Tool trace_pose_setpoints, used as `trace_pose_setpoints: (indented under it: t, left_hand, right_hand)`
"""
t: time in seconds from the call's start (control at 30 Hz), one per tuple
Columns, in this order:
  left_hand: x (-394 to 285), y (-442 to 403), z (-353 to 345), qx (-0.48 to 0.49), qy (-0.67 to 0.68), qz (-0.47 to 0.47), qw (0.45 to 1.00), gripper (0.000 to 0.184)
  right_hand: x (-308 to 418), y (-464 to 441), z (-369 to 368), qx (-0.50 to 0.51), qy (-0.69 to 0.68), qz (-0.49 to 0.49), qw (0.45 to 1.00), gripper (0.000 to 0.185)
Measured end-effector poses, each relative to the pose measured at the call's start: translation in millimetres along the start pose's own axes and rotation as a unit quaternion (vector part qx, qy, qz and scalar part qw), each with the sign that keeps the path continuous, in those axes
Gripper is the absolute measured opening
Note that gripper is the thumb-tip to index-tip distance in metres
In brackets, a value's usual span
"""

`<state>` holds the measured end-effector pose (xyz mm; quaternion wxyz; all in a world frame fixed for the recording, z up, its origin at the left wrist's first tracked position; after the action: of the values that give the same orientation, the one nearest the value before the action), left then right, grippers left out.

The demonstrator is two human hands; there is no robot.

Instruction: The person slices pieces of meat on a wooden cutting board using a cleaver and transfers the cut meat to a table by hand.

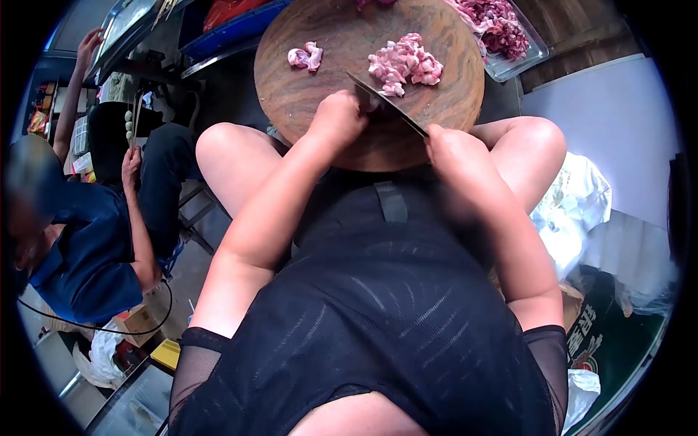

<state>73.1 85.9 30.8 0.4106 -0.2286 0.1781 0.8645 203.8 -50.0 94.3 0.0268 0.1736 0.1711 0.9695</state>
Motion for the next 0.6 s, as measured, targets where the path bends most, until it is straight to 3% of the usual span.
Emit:
trace_pose_setpoints:
  t: [0.07,0.13,0.17,0.23,0.3,0.37,0.43,0.5,0.53,0.6]
  left_hand:
    - [-1.4,-1.6,3.3,0.011,0.009,-0.013,1.0,0.019]
    - [11.9,-5.0,1.0,0.045,0.074,0.072,0.994,0.019]
    - [10.6,-7.3,4.1,0.042,0.07,0.07,0.994,0.019]
    - [13.9,-5.1,-10.4,0.122,0.117,0.088,0.982,0.022]
    - [5.5,1.1,-10.0,0.124,0.1,0.044,0.986,0.021]
    - [4.8,16.7,0.3,0.085,0.162,0.097,0.978,0.018]
    - [31.8,23.9,-8.1,0.061,0.185,0.135,0.972,0.025]
    - [47.4,35.1,3.3,-0.043,0.185,0.125,0.974,0.042]
    - [41.3,39.1,10.6,-0.029,0.146,0.143,0.978,0.05]
    - [47.9,40.2,7.3,-0.05,0.153,0.143,0.977,0.044]
  right_hand:
    - [11.0,-23.6,0.8,0.01,-0.009,0.009,1.0,0.019]
    - [27.7,-49.7,3.3,0.019,-0.008,0.011,1.0,0.021]
    - [34.4,-62.2,7.0,0.018,0.001,0.006,1.0,0.021]
    - [41.0,-81.1,7.0,0.018,0.008,0.031,0.999,0.02]
    - [42.3,-89.2,11.0,0.018,0.016,0.058,0.998,0.019]
    - [31.5,-89.3,10.9,0.059,-0.013,0.05,0.997,0.026]
    - [13.6,-87.8,6.4,0.05,-0.009,0.033,0.998,0.025]
    - [-3.7,-76.9,6.8,0.043,-0.052,0.019,0.998,0.025]
    - [-2.1,-62.1,12.6,0.001,-0.049,0.002,0.999,0.024]
    - [-1.9,-33.8,13.1,-0.057,-0.049,-0.005,0.997,0.025]
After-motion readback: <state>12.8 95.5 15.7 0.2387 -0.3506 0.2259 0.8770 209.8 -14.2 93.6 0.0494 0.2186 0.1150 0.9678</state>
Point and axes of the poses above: each hand's wrist, its own y-axis away from the middle knuckle, its own z-axis out of the back of the hand, x = y × z, the point moved 8 cm from there along -y, towards the middle knuckle, and after that the axes turned 12 degrees about x, right-handed, at the moved point
